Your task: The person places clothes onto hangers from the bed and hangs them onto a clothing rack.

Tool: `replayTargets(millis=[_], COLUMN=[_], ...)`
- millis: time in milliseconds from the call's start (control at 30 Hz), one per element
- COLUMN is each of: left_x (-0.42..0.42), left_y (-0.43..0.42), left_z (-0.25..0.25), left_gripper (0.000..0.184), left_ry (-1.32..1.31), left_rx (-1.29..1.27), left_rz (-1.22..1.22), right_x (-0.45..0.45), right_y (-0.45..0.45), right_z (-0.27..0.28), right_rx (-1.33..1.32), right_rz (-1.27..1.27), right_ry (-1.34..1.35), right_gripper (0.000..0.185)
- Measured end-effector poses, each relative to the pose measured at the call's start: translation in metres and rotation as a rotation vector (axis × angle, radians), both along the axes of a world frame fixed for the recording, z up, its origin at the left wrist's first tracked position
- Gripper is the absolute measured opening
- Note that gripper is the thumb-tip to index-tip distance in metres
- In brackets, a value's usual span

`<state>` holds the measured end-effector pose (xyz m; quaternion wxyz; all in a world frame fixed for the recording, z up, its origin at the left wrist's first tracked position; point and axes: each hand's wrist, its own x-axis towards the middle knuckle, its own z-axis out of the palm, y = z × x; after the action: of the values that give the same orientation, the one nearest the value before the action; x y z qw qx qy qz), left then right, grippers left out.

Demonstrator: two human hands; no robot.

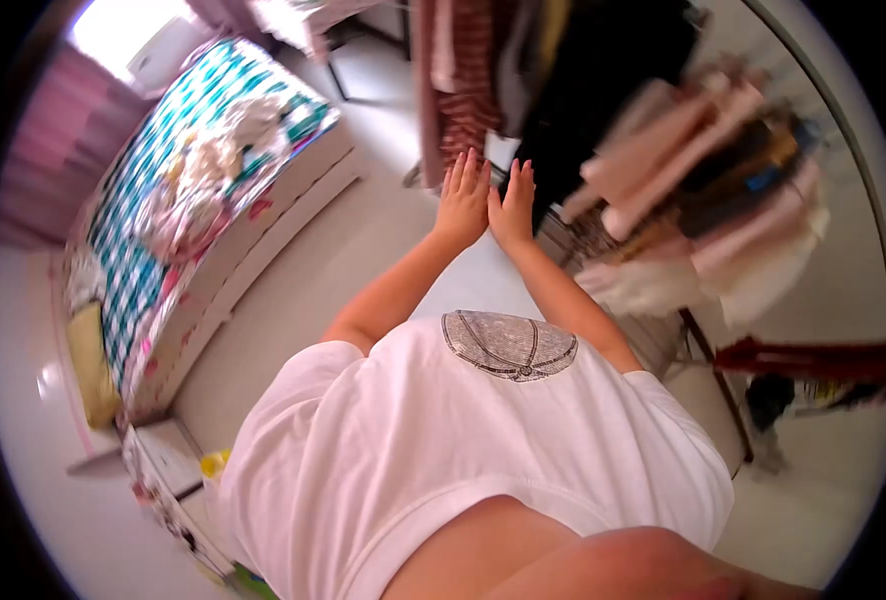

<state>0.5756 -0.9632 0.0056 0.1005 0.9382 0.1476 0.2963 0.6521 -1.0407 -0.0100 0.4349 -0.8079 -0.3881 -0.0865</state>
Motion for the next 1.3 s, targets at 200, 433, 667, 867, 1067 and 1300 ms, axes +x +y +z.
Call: replayTargets(millis=[200, 433, 667, 867, 1067, 1300], left_x=[-0.132, -0.275, -0.351, -0.38, -0.39, -0.389], left_y=[0.147, 0.271, 0.334, 0.405, 0.526, 0.637], left_z=[-0.002, -0.005, -0.034, -0.055, -0.075, -0.085], left_gripper=[0.058, 0.066, 0.07, 0.071, 0.069, 0.07], left_ry=[0.077, 0.099, 0.163, 0.238, 0.213, 0.241], left_rx=[-0.01, 0.01, -0.104, -0.188, -0.207, -0.322], left_rz=[0.42, 0.762, 0.993, 1.127, 1.259, 1.362], right_x=[-0.101, -0.227, -0.297, -0.319, -0.323, -0.316], right_y=[0.173, 0.336, 0.421, 0.503, 0.632, 0.756], right_z=[-0.009, -0.032, -0.051, -0.074, -0.079, -0.076], right_rx=[-0.058, -0.149, -0.232, -0.276, -0.324, -0.438], right_rz=[0.338, 0.682, 0.867, 0.975, 1.076, 1.121], right_ry=[-0.002, -0.024, 0.019, -0.012, -0.073, -0.212], right_gripper=[0.069, 0.075, 0.076, 0.078, 0.077, 0.076])
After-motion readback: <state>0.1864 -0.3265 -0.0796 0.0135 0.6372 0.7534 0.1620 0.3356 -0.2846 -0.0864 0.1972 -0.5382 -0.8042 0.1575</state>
